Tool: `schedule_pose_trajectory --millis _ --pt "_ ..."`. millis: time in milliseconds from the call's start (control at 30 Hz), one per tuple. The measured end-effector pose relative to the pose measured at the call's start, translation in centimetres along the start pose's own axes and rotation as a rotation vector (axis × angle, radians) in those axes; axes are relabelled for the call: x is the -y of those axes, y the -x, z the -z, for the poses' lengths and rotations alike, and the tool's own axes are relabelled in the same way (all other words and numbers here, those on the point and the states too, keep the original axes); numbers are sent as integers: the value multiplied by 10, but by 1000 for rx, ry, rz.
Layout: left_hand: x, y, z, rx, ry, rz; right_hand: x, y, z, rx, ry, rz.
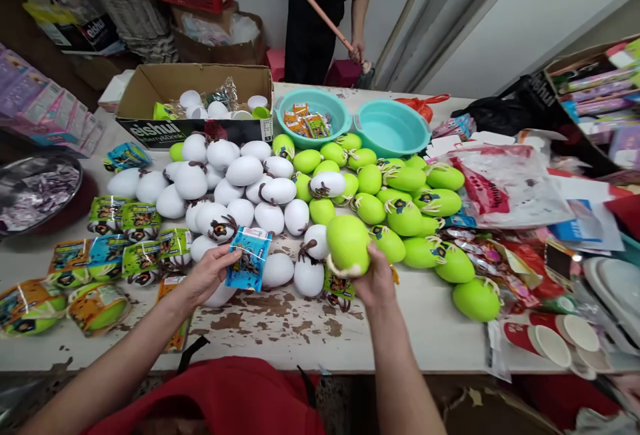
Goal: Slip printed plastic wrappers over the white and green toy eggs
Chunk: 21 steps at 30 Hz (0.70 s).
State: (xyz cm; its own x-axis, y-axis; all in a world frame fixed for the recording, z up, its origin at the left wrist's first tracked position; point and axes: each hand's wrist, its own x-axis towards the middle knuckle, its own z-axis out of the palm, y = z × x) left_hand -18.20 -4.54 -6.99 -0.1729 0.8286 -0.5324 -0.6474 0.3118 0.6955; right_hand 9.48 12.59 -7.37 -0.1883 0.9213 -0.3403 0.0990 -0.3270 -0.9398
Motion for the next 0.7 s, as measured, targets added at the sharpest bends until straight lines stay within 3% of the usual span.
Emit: schedule_pose_trajectory --millis 133,200,300,400,600,700 --pt "-14 19 -14 178 -115 55 -28 103 -56 345 -386 -423" --pt "-20 27 -10 211 -208 93 -46 133 -86 470 -451 -587" --pt "-29 39 7 209 -313 171 -64 154 -114 596 -496 -712" --pt "-35 52 23 200 -347 208 -70 161 -126 635 -536 -725" --pt "-34 69 43 211 -328 220 -78 171 -129 601 -445 -441" --pt "-31 74 53 211 -340 246 -83 170 -126 634 -382 -566"
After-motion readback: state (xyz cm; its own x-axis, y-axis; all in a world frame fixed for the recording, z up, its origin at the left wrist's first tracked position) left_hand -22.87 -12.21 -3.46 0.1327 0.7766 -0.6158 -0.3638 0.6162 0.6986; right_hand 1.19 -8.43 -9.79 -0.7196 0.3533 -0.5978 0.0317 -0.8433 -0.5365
